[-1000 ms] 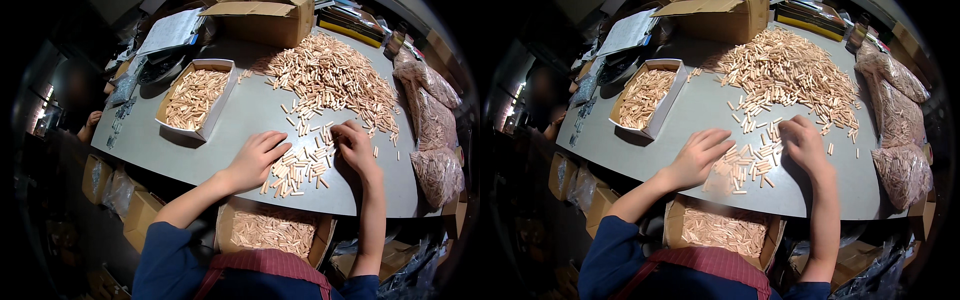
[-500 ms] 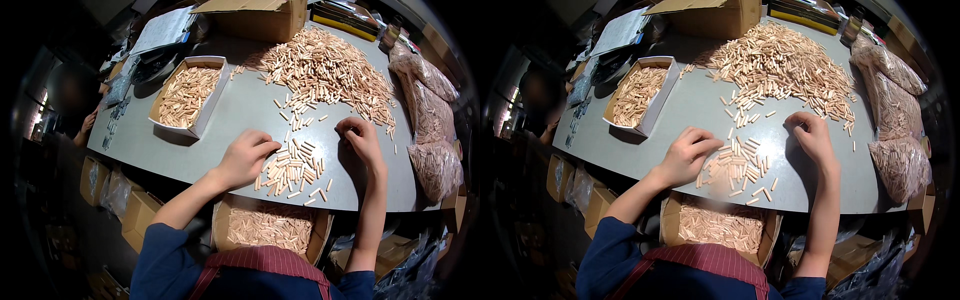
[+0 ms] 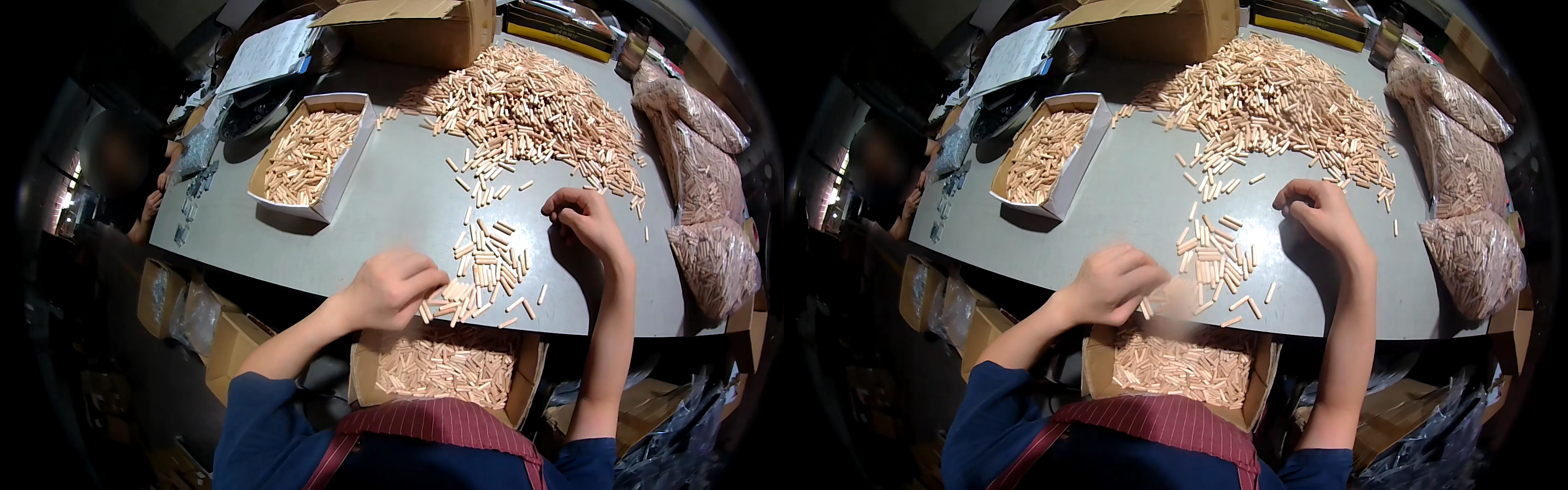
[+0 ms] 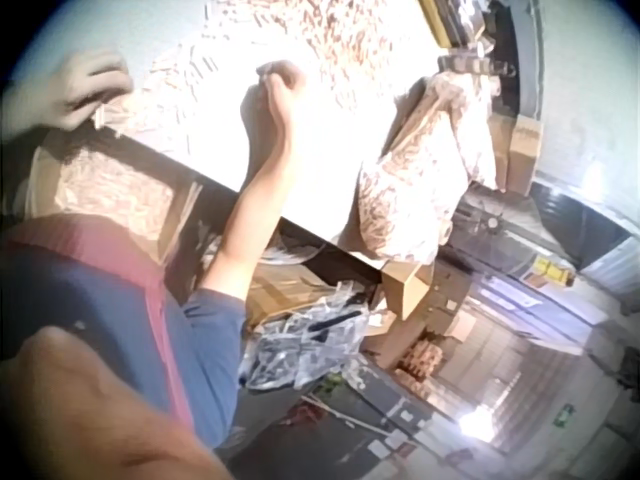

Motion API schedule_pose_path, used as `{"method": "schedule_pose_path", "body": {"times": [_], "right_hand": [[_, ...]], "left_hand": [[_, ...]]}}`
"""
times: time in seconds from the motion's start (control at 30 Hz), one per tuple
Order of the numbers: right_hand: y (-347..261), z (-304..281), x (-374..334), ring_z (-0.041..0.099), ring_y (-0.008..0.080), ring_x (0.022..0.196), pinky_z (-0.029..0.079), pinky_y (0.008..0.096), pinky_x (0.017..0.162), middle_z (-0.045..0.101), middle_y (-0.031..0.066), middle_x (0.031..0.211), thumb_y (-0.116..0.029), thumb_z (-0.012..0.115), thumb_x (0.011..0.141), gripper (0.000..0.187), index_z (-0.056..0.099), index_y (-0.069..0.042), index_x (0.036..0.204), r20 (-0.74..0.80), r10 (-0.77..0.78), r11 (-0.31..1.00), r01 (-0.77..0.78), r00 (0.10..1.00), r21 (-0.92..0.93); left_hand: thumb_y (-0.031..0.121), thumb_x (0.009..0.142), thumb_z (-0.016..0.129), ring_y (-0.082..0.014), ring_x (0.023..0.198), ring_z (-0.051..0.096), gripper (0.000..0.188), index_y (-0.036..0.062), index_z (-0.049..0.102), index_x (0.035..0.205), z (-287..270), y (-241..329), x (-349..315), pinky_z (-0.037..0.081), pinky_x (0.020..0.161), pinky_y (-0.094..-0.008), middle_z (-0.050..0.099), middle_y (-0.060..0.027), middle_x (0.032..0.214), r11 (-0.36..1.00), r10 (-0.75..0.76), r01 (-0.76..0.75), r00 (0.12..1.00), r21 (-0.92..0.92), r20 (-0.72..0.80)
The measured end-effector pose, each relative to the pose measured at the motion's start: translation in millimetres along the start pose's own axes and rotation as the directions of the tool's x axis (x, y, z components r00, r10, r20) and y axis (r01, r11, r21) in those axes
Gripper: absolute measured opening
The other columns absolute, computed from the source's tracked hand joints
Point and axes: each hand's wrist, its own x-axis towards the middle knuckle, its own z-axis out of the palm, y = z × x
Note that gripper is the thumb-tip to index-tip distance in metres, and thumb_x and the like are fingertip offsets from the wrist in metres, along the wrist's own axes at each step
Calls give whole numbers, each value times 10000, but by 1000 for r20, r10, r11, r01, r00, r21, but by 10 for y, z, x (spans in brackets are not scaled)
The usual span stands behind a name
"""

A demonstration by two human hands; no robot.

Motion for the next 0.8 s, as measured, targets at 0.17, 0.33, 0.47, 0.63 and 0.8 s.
{"method": "schedule_pose_path", "body": {"times": [0.17,0.33,0.47,0.63,0.8], "right_hand": [[1,49,-8,604,95,634,507,267,544,665,23,795,-8,502,821,279,724,2,989,-29,-85,996,84,996,-41],[113,78,56,594,88,605,485,257,507,668,22,858,-14,531,886,301,700,-20,1135,-110,-105,994,102,988,-28],[148,67,65,597,85,586,469,246,481,668,21,891,-48,573,937,303,672,-37,1223,-168,-59,998,56,984,-21],[162,58,84,602,92,569,472,254,456,676,30,920,-61,588,938,311,672,-36,1237,-163,-12,1000,14,987,7],[175,43,81,604,94,573,477,254,454,671,36,938,-66,584,936,324,672,-27,1245,-158,-12,999,18,987,39]], "left_hand": [[40,874,712,-235,898,690,107,69,789,942,-87,-106,-90,536,845,-375,752,-50,939,869,-9,67,993,-490,120],[144,970,614,-330,1320,578,457,45,612,1417,2,-338,152,452,1127,-432,621,-171,1416,892,-227,235,972,-387,69],[232,1016,555,-367,1440,459,569,53,495,1552,121,-441,534,367,1193,-460,523,-190,1552,929,-153,180,982,-322,107],[160,1024,538,-362,1453,455,522,37,515,1531,226,-469,669,312,1230,-481,536,-175,1548,959,48,-3,987,-283,153],[103,1010,576,-358,1449,467,509,33,533,1512,240,-434,596,331,1223,-483,554,-150,1536,953,103,-47,979,-300,176]]}}
